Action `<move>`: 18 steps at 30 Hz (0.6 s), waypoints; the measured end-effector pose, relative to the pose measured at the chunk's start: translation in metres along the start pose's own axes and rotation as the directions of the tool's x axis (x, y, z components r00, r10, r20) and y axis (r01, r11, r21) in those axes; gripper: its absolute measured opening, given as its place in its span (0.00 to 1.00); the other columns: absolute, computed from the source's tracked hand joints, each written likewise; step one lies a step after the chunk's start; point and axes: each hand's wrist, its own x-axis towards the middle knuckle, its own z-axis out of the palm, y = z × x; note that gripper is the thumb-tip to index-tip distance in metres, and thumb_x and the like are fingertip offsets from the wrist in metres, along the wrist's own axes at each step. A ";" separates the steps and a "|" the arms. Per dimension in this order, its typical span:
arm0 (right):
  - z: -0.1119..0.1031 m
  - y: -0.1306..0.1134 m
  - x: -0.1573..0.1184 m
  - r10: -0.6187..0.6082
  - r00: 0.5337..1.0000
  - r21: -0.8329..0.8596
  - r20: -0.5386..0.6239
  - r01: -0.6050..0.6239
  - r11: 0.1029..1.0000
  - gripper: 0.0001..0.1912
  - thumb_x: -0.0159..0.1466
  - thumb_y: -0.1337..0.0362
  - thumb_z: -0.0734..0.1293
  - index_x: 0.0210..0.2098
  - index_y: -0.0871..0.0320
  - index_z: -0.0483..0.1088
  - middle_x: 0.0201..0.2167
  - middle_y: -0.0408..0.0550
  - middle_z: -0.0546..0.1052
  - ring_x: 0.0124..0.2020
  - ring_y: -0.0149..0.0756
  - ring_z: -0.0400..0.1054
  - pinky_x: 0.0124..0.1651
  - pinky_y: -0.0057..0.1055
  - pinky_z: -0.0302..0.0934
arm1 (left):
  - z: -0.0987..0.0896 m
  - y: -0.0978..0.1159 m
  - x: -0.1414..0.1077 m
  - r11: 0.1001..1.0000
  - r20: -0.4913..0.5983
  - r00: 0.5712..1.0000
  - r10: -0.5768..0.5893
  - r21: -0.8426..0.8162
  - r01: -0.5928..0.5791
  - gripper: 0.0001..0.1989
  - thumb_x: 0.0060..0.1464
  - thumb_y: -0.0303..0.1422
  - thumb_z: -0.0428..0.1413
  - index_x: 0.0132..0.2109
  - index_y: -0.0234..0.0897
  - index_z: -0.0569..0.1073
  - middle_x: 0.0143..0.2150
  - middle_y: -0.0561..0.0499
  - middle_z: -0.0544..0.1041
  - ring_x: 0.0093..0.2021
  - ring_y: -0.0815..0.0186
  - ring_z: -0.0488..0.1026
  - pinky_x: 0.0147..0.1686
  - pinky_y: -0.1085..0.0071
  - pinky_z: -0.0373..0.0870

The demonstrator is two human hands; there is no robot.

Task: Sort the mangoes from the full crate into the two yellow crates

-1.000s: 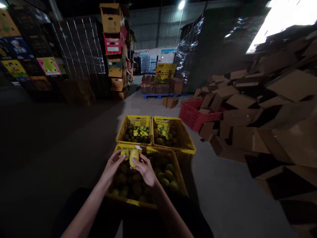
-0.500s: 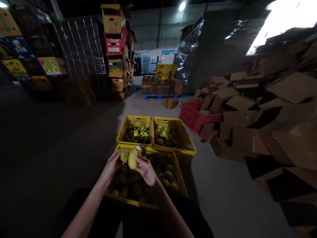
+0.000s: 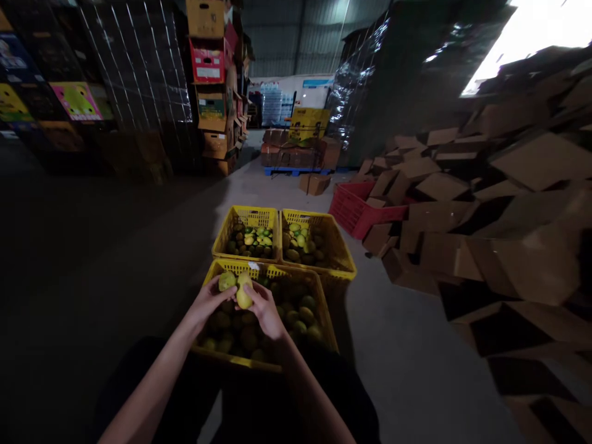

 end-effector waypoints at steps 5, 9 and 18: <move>-0.002 0.002 0.004 -0.297 0.951 -0.285 -0.082 0.263 0.922 0.22 0.50 0.58 0.75 0.44 0.56 0.74 0.41 0.47 0.77 0.43 0.42 0.71 0.47 0.38 0.66 | 0.003 0.005 0.000 0.988 -0.032 0.988 0.150 0.034 -0.149 0.25 0.33 0.34 0.69 0.42 0.36 0.73 0.38 0.50 0.77 0.39 0.66 0.73 0.44 0.69 0.69; -0.009 0.005 0.009 -0.458 0.877 -0.454 -0.145 0.352 0.819 0.23 0.47 0.60 0.76 0.43 0.56 0.74 0.44 0.49 0.75 0.45 0.42 0.70 0.48 0.37 0.66 | 0.004 0.010 -0.003 0.983 -0.019 0.984 0.175 0.057 -0.174 0.27 0.31 0.34 0.70 0.42 0.36 0.72 0.38 0.50 0.77 0.39 0.65 0.74 0.43 0.69 0.70; 0.000 -0.004 0.001 -0.216 0.957 -0.021 -0.195 0.216 0.976 0.20 0.54 0.57 0.72 0.45 0.56 0.73 0.44 0.50 0.78 0.41 0.43 0.72 0.40 0.35 0.67 | 0.003 0.024 -0.006 0.978 0.144 0.976 -0.165 -0.103 0.180 0.24 0.40 0.42 0.66 0.44 0.34 0.74 0.36 0.47 0.77 0.31 0.67 0.75 0.36 0.70 0.70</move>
